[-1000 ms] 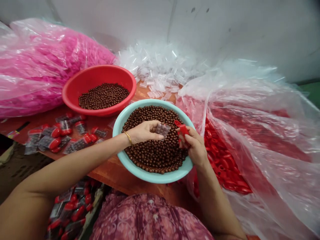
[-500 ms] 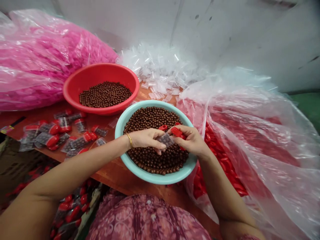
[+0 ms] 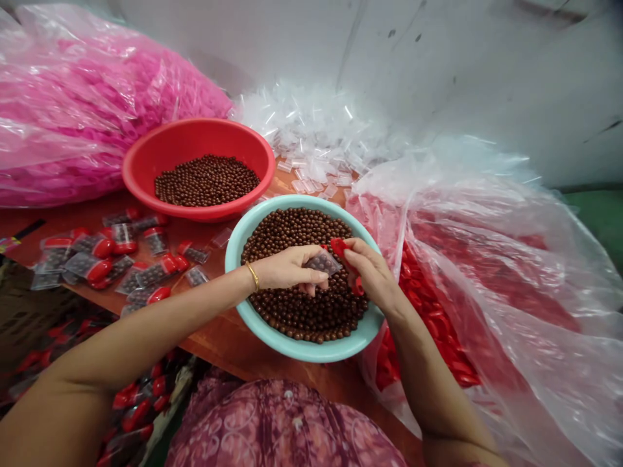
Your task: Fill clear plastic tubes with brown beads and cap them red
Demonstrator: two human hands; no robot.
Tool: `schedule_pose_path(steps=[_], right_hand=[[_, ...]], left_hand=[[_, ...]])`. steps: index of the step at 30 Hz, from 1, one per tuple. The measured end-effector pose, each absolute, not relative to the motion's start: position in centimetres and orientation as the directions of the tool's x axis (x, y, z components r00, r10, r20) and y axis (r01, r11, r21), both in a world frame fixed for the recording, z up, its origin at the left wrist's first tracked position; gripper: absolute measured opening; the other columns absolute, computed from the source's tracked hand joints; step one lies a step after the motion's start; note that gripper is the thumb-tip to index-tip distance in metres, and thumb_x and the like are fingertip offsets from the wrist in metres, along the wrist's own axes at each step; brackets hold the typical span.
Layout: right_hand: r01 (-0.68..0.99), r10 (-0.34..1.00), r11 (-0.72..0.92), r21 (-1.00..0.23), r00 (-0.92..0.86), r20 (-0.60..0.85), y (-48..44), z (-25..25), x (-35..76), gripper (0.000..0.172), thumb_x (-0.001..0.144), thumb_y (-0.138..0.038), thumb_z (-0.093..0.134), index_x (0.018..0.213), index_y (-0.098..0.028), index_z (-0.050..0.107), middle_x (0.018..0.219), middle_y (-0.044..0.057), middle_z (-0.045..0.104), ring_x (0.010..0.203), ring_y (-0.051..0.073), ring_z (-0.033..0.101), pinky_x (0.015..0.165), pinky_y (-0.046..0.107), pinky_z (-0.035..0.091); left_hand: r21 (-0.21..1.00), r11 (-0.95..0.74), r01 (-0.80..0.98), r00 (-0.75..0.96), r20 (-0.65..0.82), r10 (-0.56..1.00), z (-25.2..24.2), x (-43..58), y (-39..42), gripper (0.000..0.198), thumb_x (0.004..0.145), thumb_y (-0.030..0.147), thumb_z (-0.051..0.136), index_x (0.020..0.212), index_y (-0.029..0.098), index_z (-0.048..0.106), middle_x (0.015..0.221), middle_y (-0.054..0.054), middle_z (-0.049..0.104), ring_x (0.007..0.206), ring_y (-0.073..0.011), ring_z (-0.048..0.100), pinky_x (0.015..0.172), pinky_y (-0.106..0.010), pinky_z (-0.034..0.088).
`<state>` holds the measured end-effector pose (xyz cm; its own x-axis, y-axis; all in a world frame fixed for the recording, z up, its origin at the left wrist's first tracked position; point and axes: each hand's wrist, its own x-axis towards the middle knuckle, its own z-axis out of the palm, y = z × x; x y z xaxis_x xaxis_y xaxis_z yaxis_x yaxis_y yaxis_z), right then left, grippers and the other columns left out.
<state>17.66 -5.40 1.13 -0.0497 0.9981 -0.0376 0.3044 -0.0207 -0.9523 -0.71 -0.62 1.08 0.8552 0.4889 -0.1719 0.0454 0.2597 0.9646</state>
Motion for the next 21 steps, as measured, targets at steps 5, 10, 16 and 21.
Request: schedule_pose_path(steps=[5,10,16,21], right_hand=[[0.329,0.995,0.074,-0.941,-0.081,0.050,-5.8,1.1,16.9,0.021,0.086,-0.039,0.049,0.095,-0.021,0.054,0.072,-0.001,0.056,0.054,0.010,0.051,0.049,0.023,0.045],[0.601,0.931,0.361,-0.713,-0.182,0.318,-5.8,1.1,17.2,0.035,0.091,-0.034,0.042,0.122,-0.022,0.054,0.105,0.008,0.063,0.096,0.020,0.058,0.087,0.038,0.048],[0.750,0.875,0.454,-0.480,-0.275,0.399,-6.3,0.7,16.8,0.048,0.091,-0.022,0.037,0.139,-0.024,0.038,0.095,0.008,0.060,0.090,0.020,0.059,0.084,0.039,0.050],[0.762,0.814,0.538,-0.361,-0.356,0.459,-6.8,0.1,16.1,0.061,0.089,-0.012,0.035,0.147,-0.022,0.020,0.105,0.012,0.059,0.093,0.021,0.060,0.083,0.036,0.052]], left_hand=[[0.983,0.185,0.014,0.831,-0.114,0.544,1.2,-0.7,-0.8,0.011,0.079,0.017,0.054,0.088,0.013,0.048,0.071,0.003,0.056,0.056,-0.0052,0.053,0.057,-0.020,0.047],[0.999,0.015,0.051,0.767,-0.049,0.639,0.8,-0.7,-0.9,0.011,0.081,0.023,0.052,0.086,0.014,0.047,0.067,0.004,0.051,0.052,-0.0056,0.050,0.052,-0.020,0.044],[0.970,-0.207,0.129,0.666,0.070,0.742,0.7,-0.6,-0.9,0.018,0.074,0.024,0.059,0.087,0.014,0.053,0.075,0.002,0.055,0.067,-0.0109,0.051,0.065,-0.026,0.045],[0.946,-0.247,0.210,0.626,0.064,0.777,0.6,-0.5,-1.0,0.015,0.071,0.024,0.060,0.080,0.014,0.053,0.074,0.002,0.055,0.070,-0.0128,0.050,0.069,-0.027,0.043]])
